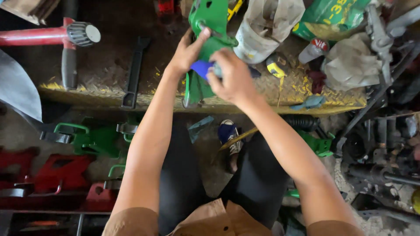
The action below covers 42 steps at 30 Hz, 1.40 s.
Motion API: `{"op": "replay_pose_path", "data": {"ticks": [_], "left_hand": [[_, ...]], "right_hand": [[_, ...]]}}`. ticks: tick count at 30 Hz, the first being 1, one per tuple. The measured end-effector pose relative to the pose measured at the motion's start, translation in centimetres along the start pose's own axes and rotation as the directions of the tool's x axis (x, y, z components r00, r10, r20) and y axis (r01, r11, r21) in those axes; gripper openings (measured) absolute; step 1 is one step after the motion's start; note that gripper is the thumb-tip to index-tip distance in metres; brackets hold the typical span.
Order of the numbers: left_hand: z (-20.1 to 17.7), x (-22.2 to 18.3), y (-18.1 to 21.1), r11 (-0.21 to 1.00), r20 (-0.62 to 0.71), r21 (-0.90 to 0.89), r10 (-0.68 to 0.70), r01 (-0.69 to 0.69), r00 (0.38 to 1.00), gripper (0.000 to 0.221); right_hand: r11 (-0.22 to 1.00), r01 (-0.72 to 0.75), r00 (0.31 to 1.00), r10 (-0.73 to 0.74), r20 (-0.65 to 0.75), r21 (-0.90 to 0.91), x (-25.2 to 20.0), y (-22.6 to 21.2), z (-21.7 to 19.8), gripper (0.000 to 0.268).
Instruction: Cleaning and assembling automotive jack stands and their components on a workshop table.
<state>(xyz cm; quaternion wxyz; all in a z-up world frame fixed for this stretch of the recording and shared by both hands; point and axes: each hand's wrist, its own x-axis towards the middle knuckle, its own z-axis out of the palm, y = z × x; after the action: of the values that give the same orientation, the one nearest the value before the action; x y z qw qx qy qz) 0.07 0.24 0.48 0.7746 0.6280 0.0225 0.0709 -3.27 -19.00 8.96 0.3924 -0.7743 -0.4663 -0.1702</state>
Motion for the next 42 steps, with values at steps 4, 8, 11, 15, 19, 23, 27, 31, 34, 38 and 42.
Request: {"op": "replay_pose_path", "data": {"ticks": [4,8,11,15,19,23,27,31,34,38,42], "left_hand": [[-0.1,-0.3,-0.1,0.995,-0.067,0.059,0.083,-0.079,0.994,0.075],[-0.7,-0.3,-0.7,0.987,-0.026,0.122,0.112,-0.108,0.993,0.070],[-1.1,-0.5,-2.0,0.970,-0.014,0.228,0.095,-0.089,0.995,0.073],[-0.4,-1.0,-3.3,0.961,0.096,0.251,0.092,-0.113,0.991,0.088],[1.2,-4.3,0.6,0.953,0.186,0.241,0.139,-0.182,0.973,0.081],[2.1,-6.6,3.5,0.895,0.026,0.384,0.233,-0.225,0.972,0.095],[2.9,-6.9,3.8,0.861,-0.174,0.464,0.318,-0.208,0.932,0.094],[3.9,-6.5,3.7,0.821,-0.289,0.524,0.420,-0.225,0.860,0.092],[4.2,-5.7,3.8,0.828,-0.363,0.543,0.381,-0.139,0.850,0.091],[5.0,-4.5,2.4,0.816,-0.479,0.578,0.344,-0.004,0.808,0.095],[6.2,-3.5,1.5,0.832,-0.553,0.555,0.368,0.001,0.748,0.096]], "right_hand": [[0.993,-0.005,0.998,0.012,0.057,-0.114,0.4,-0.1,1.3,0.019],[0.979,-0.130,0.982,0.105,-0.158,-0.155,1.3,1.5,0.6,0.029],[0.970,-0.243,0.927,0.224,-0.300,-0.028,1.5,2.2,0.2,0.032],[0.935,-0.311,0.936,0.332,-0.115,0.169,0.7,4.0,0.6,0.040],[0.948,-0.247,0.968,0.249,0.012,0.199,0.0,5.5,-0.4,0.048],[0.956,-0.268,0.963,0.262,0.063,0.121,0.3,6.4,0.1,0.047],[0.980,-0.111,0.987,0.128,-0.099,0.163,2.1,5.8,1.2,0.046],[0.925,-0.311,0.913,0.355,-0.202,0.219,2.3,7.6,3.9,0.039],[0.951,-0.233,0.883,0.295,-0.364,0.204,2.3,9.0,4.6,0.035],[0.794,-0.300,0.736,0.545,-0.401,0.529,2.7,8.6,3.1,0.032],[0.393,-0.355,0.574,0.808,-0.134,0.848,1.5,10.9,2.3,0.033]]}}
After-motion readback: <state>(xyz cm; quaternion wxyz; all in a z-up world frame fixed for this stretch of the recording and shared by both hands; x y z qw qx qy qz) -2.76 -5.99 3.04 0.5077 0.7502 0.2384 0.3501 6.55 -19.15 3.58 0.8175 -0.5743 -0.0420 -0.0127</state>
